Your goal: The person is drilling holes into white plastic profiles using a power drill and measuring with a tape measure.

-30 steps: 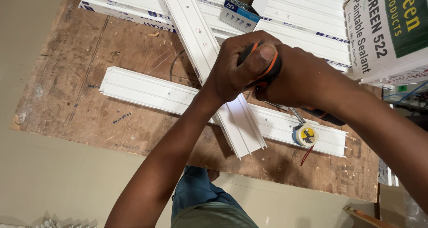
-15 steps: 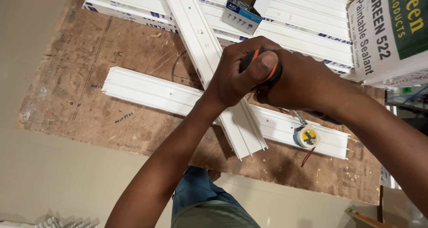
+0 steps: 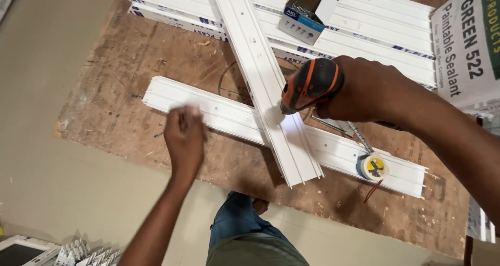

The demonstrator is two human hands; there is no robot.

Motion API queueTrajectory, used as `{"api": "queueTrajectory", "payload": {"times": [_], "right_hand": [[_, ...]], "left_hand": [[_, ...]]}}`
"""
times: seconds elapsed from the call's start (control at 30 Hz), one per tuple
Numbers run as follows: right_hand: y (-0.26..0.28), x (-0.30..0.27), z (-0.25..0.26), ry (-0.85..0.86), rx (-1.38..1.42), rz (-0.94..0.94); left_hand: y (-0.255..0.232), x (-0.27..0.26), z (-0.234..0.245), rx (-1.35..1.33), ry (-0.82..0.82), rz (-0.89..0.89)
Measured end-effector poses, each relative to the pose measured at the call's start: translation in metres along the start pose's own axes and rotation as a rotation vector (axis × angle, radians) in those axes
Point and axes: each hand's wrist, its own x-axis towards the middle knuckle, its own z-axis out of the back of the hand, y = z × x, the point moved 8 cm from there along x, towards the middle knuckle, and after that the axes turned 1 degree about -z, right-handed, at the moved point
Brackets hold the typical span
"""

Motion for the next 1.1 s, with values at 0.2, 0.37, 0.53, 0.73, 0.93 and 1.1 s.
{"api": "queueTrajectory", "payload": {"times": [0.2, 0.37, 0.53, 0.73, 0.93, 1.1], "right_hand": [[0.007, 0.003, 0.0, 0.045, -0.031, 0.048], [0.015, 0.002, 0.0, 0.058, -0.196, 0.085], [0.003, 0.009, -0.002, 0.056, -0.226, 0.056], [0.008, 0.011, 0.004, 0.043, -0.259, 0.07], [-0.007, 0.033, 0.0, 0.065, -0.267, 0.177], [-0.023, 0.034, 0.004, 0.078, -0.067, 0.226]], "left_hand": [[0.064, -0.045, 0.005, 0.248, 0.027, -0.121], [0.011, -0.068, -0.048, 0.667, 0.251, -0.472], [0.037, -0.063, -0.06, 0.714, 0.364, -0.309], [0.049, -0.065, -0.064, 0.762, 0.372, -0.345], [0.059, -0.066, -0.071, 0.839, 0.42, -0.426], [0.062, -0.075, -0.081, 0.953, 0.527, -0.388]]}}
